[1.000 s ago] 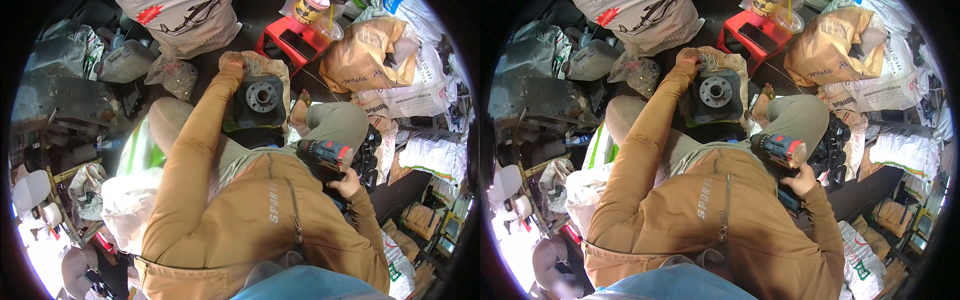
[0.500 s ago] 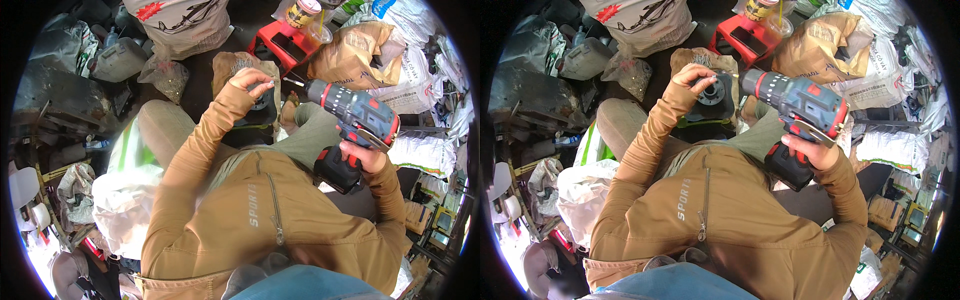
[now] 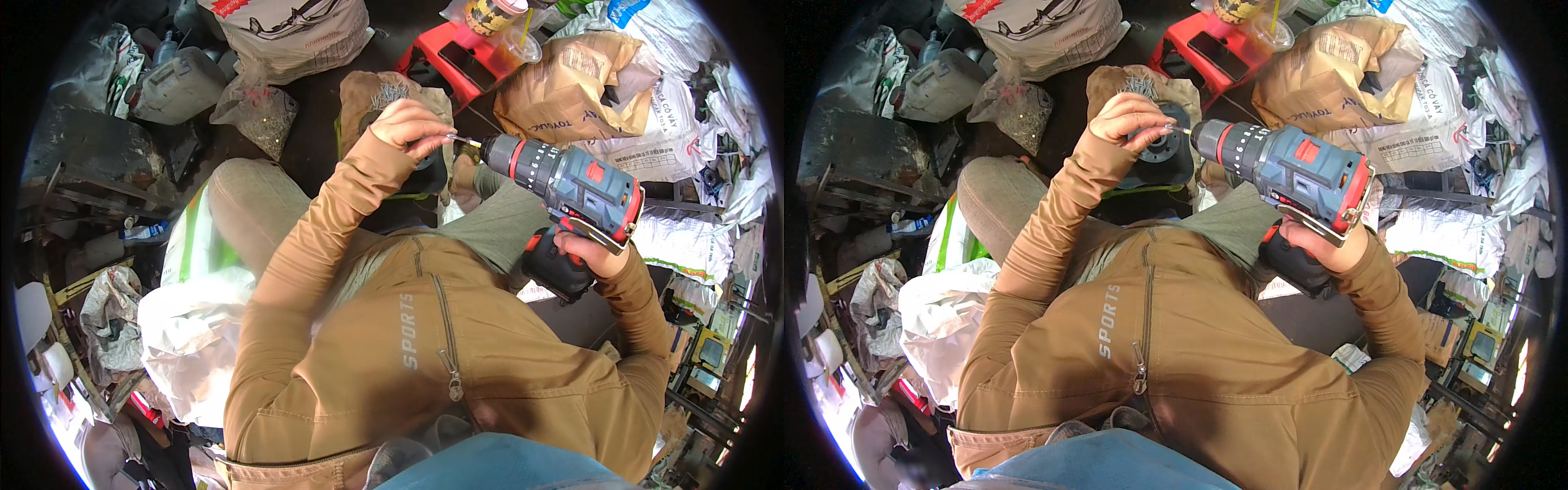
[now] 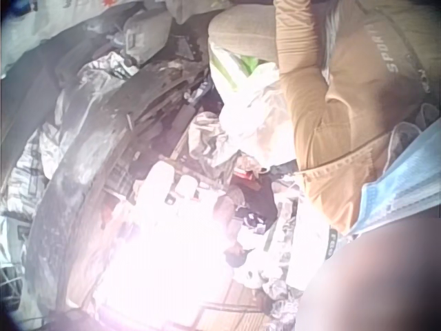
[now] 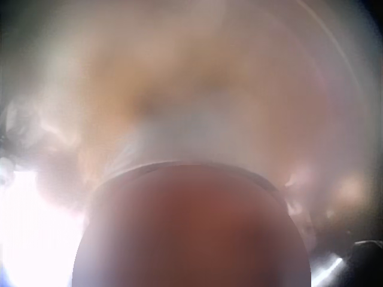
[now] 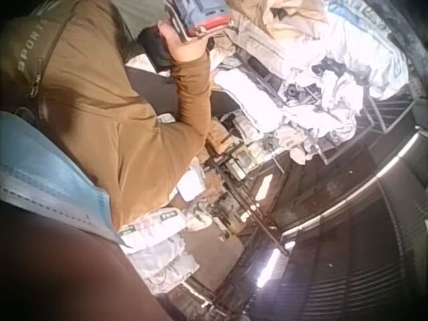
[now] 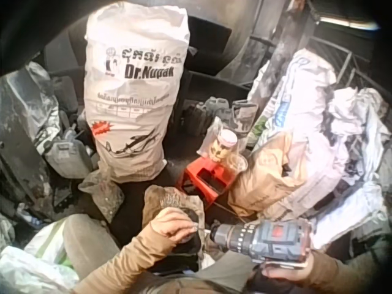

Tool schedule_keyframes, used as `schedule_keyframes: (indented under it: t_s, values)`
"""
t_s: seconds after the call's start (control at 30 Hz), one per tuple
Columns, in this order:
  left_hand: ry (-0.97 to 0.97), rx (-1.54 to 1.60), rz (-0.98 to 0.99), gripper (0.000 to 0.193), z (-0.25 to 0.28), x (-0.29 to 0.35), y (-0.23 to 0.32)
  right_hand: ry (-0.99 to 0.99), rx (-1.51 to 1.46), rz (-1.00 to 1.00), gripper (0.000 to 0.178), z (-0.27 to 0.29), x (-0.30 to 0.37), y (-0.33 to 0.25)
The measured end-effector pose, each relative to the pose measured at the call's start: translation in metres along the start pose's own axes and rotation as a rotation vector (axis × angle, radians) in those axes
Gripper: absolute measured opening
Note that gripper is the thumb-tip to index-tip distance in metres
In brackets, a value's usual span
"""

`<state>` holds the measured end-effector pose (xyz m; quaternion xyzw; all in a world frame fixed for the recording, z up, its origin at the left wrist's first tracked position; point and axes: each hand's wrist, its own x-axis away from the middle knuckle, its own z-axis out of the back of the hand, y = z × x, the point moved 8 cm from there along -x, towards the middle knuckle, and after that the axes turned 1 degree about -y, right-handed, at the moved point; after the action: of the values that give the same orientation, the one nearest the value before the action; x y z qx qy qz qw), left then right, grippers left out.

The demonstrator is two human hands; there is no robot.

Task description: The person retrieves a circular metal part from a white sack and places it on a black base. They then use a cordless drill to fasten screws into the part, repeating this process for multiple units. The person periodically reaches into the sack to retrieve additional parts.

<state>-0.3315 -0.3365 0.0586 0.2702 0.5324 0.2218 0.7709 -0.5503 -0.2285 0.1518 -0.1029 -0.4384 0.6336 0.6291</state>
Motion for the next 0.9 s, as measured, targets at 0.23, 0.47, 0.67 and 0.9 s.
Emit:
schedule_keyframes:
  t_s: [0.23,0.47,0.67,0.9]
  values:
    - [-0.061,-0.03,-0.092,0.023,-0.005,0.002,0.001,-0.059,0.429,0.156,0.03,0.003,-0.001,-0.003]
    - [-0.166,-0.242,0.109,0.05,-0.016,0.017,-0.032,-0.118,0.587,0.228,0.056,0.007,-0.031,0.004]
    - [-0.653,-0.712,0.687,0.121,-0.056,0.059,-0.102,-0.103,0.108,-0.118,0.053,0.011,-0.097,0.026]
    - [-0.593,-0.642,0.621,0.124,-0.095,0.079,-0.128,-0.205,0.263,-0.192,0.044,-0.005,-0.147,0.037]
